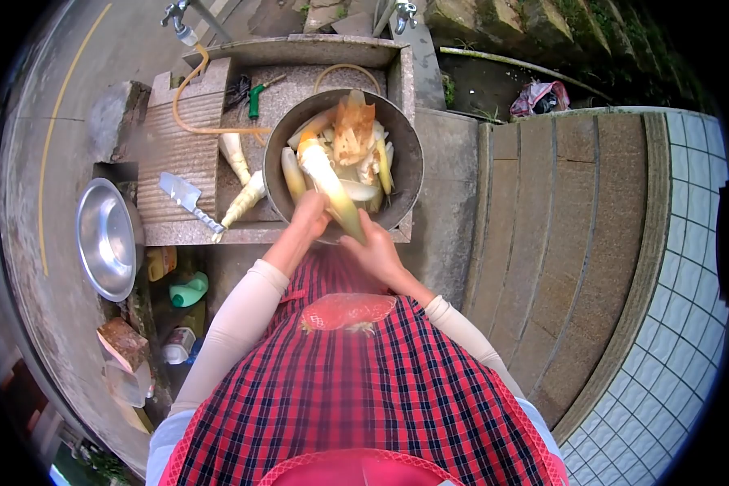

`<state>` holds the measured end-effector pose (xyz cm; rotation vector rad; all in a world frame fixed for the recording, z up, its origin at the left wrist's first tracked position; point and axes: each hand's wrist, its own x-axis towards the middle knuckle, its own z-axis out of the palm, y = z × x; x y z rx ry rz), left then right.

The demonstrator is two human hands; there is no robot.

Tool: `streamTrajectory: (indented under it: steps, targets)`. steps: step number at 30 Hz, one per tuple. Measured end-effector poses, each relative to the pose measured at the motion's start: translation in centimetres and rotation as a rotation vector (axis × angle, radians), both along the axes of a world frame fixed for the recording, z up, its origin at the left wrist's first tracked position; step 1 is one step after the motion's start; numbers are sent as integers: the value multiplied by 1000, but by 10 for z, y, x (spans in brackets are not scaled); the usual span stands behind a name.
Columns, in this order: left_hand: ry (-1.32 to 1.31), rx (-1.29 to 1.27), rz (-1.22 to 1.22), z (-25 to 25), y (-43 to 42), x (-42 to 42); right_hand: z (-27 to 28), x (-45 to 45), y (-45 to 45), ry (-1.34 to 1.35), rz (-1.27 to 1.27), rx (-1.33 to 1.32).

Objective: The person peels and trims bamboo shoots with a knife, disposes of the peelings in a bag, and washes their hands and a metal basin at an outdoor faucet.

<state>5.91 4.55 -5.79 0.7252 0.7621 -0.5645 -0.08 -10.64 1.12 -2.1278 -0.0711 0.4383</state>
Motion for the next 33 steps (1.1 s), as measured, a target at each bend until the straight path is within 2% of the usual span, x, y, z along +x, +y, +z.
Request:
streamTrajectory:
  steps: [3,6,8,11,15,18,21,27,33]
  targets:
    - [-13,26,40,5,-2,-5,6,-1,-1,0,-1,-9]
    - [-16,45,63,26,-2,-7,41,5,6,135,39,-168]
    - [-58,6,43,36,4,-9,43,10,7,150,18,-75]
    - [-102,-17,-138,64,18,-5,32,5,9,109,-59,115]
    - [-100,120,-256,50,21,-8,39,1,13,143,-76,274]
    - [-141,122,-120,54,14,-16,29,-9,18,205,-177,375]
    - [-163,131,-68,53,13,-20,41,-12,17,606,-336,600]
    - [-279,74,-15,46,12,-33,62,-15,14,819,-434,866]
    - [-242,57,69,53,9,-40,68,-20,11,937,-507,1100]
